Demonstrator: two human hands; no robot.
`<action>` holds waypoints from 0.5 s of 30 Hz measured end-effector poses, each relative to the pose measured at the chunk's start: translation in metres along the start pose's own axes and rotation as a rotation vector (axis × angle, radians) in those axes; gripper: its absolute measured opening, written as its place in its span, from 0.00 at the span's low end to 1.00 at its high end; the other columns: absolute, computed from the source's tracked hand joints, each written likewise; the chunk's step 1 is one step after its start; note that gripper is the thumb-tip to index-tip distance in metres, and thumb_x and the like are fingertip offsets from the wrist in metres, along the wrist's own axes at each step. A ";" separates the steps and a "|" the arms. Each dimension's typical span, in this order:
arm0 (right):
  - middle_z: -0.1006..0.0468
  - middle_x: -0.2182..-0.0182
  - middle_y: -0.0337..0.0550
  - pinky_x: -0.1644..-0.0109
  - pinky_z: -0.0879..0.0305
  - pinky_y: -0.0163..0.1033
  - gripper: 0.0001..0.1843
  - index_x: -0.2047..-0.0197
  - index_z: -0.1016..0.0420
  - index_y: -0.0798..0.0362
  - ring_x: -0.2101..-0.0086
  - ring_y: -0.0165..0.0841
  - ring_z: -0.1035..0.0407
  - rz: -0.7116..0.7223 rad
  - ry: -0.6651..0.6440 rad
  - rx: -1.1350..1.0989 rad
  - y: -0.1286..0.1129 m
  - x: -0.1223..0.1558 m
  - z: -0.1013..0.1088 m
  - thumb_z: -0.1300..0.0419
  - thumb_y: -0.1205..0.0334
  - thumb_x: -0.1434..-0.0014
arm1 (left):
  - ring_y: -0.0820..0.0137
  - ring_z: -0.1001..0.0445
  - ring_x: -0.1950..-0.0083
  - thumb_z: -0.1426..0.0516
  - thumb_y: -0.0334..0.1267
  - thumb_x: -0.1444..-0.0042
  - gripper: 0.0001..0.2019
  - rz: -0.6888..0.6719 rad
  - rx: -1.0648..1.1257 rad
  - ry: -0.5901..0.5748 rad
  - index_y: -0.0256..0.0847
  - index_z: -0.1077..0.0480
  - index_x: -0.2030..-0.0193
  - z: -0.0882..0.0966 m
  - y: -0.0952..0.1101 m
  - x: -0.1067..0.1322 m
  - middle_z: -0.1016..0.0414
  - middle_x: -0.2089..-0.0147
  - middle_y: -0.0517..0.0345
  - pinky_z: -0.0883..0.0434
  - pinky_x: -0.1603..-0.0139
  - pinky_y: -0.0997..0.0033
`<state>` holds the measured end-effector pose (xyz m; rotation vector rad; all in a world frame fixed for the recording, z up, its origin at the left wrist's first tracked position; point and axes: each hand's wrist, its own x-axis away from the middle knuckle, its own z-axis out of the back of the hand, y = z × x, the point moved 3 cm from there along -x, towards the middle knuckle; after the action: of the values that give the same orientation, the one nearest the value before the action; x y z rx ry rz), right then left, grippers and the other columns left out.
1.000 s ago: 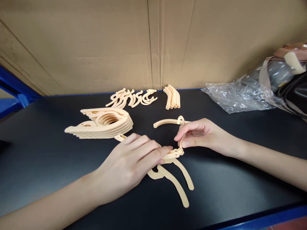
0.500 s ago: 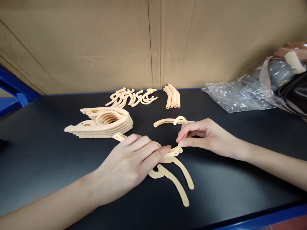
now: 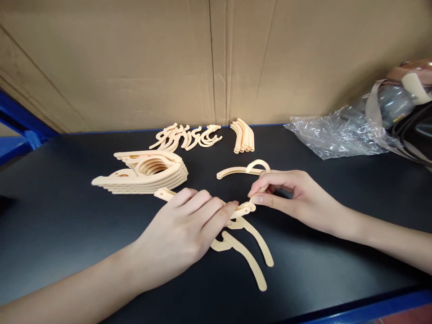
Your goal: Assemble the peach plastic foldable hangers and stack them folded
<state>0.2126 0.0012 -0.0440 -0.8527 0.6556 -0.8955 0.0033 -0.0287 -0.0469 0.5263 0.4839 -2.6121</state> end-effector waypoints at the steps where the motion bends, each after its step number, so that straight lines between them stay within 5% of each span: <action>1: 0.21 0.67 0.35 0.63 0.35 0.35 0.08 0.64 0.21 0.50 0.67 0.29 0.30 0.004 0.006 0.018 0.000 0.000 0.000 0.37 0.54 0.38 | 0.66 0.37 0.64 0.56 0.25 0.31 0.15 -0.001 0.001 -0.004 0.29 0.32 0.44 0.000 0.000 0.000 0.27 0.64 0.56 0.43 0.64 0.66; 15: 0.23 0.68 0.33 0.65 0.38 0.35 0.07 0.64 0.22 0.48 0.68 0.28 0.32 -0.004 0.024 0.010 0.003 0.001 -0.005 0.38 0.56 0.37 | 0.65 0.39 0.64 0.57 0.24 0.31 0.16 0.024 0.014 0.004 0.28 0.31 0.46 -0.002 0.001 0.000 0.28 0.64 0.55 0.45 0.65 0.65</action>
<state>0.2102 -0.0001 -0.0487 -0.8355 0.6705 -0.9130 0.0045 -0.0283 -0.0485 0.5385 0.4578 -2.5935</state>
